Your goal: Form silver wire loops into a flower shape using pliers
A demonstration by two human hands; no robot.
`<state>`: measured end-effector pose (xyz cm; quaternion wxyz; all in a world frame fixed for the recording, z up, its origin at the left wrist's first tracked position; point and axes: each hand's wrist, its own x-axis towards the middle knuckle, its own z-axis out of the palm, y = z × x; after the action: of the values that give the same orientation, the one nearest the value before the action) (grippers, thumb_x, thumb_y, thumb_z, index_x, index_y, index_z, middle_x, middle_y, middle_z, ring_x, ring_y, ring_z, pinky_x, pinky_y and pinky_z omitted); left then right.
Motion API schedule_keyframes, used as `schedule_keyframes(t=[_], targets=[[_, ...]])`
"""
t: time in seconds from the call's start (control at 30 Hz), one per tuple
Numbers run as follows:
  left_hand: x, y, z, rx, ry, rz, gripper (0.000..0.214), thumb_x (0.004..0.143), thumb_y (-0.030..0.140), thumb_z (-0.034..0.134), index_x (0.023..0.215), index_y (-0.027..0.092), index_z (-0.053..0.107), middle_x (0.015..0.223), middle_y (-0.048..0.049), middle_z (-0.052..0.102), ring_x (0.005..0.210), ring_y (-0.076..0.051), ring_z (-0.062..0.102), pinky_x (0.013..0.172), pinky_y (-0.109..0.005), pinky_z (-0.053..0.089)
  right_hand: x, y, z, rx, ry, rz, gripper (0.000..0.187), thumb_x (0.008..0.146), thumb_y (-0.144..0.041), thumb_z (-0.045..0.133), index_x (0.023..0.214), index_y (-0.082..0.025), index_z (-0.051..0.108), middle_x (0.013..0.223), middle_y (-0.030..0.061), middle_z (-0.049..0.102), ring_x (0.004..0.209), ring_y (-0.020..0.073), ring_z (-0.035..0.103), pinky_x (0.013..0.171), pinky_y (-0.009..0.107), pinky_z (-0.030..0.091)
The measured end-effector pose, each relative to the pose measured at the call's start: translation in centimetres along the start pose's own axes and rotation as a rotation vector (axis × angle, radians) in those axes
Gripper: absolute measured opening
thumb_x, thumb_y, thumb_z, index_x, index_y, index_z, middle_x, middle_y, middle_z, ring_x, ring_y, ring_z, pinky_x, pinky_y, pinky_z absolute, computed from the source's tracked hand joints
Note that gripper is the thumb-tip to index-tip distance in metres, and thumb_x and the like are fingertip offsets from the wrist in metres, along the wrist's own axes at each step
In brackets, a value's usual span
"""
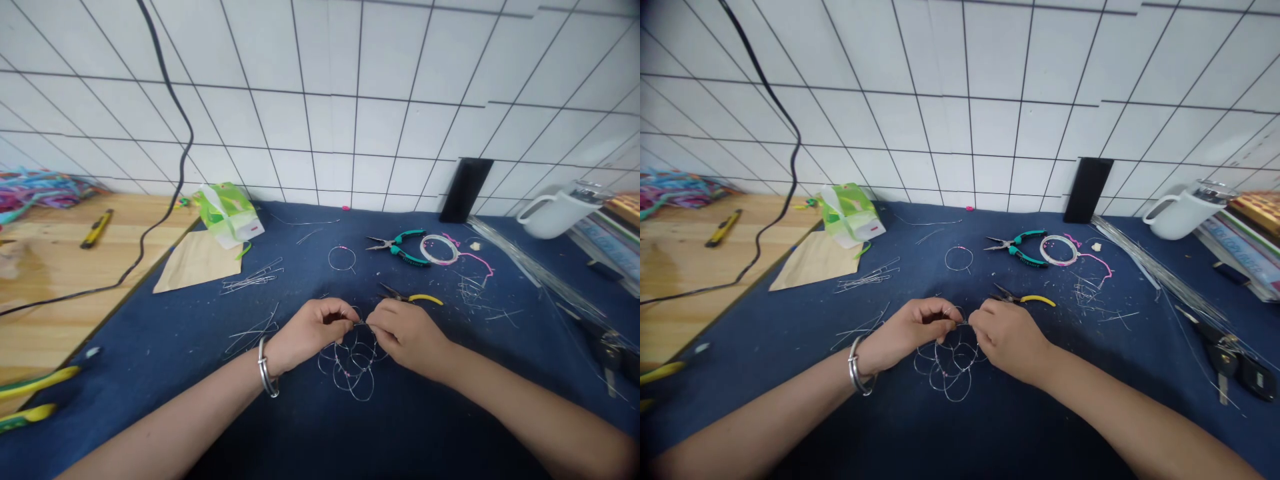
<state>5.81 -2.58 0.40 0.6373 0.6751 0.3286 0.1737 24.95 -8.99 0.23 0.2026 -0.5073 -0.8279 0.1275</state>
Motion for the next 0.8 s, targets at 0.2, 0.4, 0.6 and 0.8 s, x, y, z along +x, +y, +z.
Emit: schedule_keyframes(t=[0.2, 0.4, 0.6, 0.8], targets=[[-0.1, -0.3, 0.1, 0.07, 0.064, 0.007, 0.012, 0.076, 0.015, 0.051, 0.083, 0.014, 0.061, 0.069, 0.0011, 0.054, 0.058, -0.008, 0.046, 0.055, -0.021, 0.038, -0.1, 0.2, 0.1, -0.065, -0.002, -0.022, 0.017, 0.083, -0.012, 0.042, 0.082, -0.017, 0.059, 0.076, 0.0025, 0.054, 0.071, 0.0121, 0.048, 0.066, 0.025, 0.037], [0.1, -0.8, 0.1, 0.136, 0.078, 0.059, 0.011, 0.075, 0.014, 0.051, 0.081, 0.014, 0.061, 0.066, 0.002, 0.054, 0.055, -0.007, 0.044, 0.051, -0.019, 0.036, -0.2, -0.1, 0.1, -0.157, -0.023, -0.026, 0.015, 0.082, -0.012, 0.042, 0.075, -0.017, 0.055, 0.073, 0.0014, 0.051, 0.069, 0.012, 0.046, 0.064, 0.025, 0.035], [0.0, -0.9, 0.3, 0.25, 0.058, 0.132, 0.014, 0.074, 0.011, 0.05, 0.079, 0.014, 0.062, 0.076, -0.0008, 0.059, 0.064, -0.009, 0.051, 0.058, -0.021, 0.042, -0.4, -0.8, 0.1, -0.29, -0.016, -0.044, 0.016, 0.081, -0.012, 0.041, 0.069, -0.018, 0.051, 0.07, 0.001, 0.048, 0.065, 0.0125, 0.041, 0.062, 0.026, 0.033], [0.0, -0.9, 0.3, 0.309, 0.059, 0.161, 0.014, 0.074, 0.011, 0.051, 0.08, 0.015, 0.062, 0.076, -0.0003, 0.059, 0.066, -0.009, 0.053, 0.059, -0.021, 0.043, -0.4, -0.6, 0.0, -0.292, -0.057, -0.069, 0.018, 0.081, -0.011, 0.041, 0.068, -0.018, 0.051, 0.07, 0.001, 0.048, 0.064, 0.0119, 0.04, 0.06, 0.026, 0.031]])
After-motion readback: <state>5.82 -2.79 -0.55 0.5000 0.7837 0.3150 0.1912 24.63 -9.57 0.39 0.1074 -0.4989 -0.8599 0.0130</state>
